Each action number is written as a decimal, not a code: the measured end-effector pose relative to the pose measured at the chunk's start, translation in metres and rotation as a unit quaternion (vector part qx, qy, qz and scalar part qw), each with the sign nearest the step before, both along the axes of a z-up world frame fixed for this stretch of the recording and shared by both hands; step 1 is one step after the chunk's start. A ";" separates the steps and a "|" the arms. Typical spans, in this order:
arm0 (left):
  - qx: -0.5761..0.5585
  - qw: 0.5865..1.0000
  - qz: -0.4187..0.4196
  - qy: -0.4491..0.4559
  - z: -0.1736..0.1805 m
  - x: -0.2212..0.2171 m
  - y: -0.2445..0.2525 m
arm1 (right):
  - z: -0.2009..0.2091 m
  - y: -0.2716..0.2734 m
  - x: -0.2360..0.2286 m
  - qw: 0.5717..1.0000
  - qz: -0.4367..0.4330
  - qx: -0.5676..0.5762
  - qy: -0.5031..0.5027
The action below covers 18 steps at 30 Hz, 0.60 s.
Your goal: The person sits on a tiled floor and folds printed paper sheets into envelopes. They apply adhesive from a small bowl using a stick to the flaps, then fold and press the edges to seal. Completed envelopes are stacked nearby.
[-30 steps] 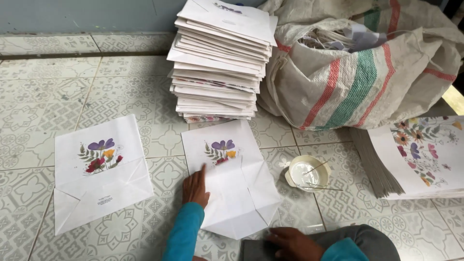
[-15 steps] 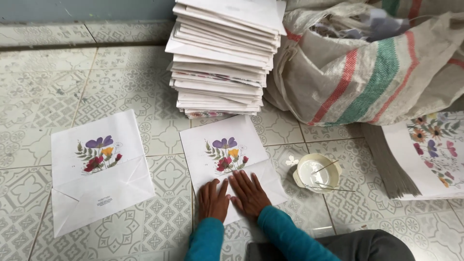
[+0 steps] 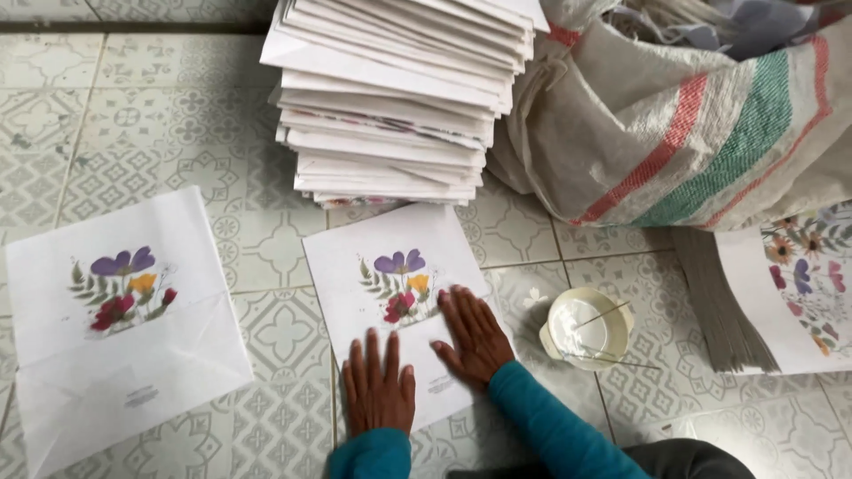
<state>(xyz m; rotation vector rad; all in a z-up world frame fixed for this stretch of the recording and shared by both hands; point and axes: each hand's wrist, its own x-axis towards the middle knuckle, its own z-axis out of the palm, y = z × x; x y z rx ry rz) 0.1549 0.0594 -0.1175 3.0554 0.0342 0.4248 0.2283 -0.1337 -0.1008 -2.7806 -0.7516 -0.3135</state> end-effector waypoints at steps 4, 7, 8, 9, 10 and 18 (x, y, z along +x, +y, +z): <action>-0.053 0.997 0.000 -0.057 0.016 0.005 -0.003 | -0.019 0.037 0.002 0.968 -0.240 0.027 0.064; -0.020 0.999 0.009 -0.031 0.006 0.002 -0.003 | 0.011 0.018 -0.006 0.992 -0.121 0.019 0.030; -0.024 0.999 0.011 -0.041 0.001 0.004 -0.004 | 0.003 0.010 -0.001 0.993 -0.118 0.016 0.021; -0.025 0.999 0.009 -0.044 -0.003 0.004 -0.004 | -0.003 0.003 0.001 0.994 -0.101 0.021 0.044; -0.024 0.999 0.005 -0.046 -0.005 0.002 0.000 | -0.009 -0.001 0.001 0.993 -0.087 0.028 0.069; -0.294 0.913 0.266 -0.102 -0.078 -0.013 0.025 | -0.054 -0.002 -0.012 0.928 -0.368 0.048 0.045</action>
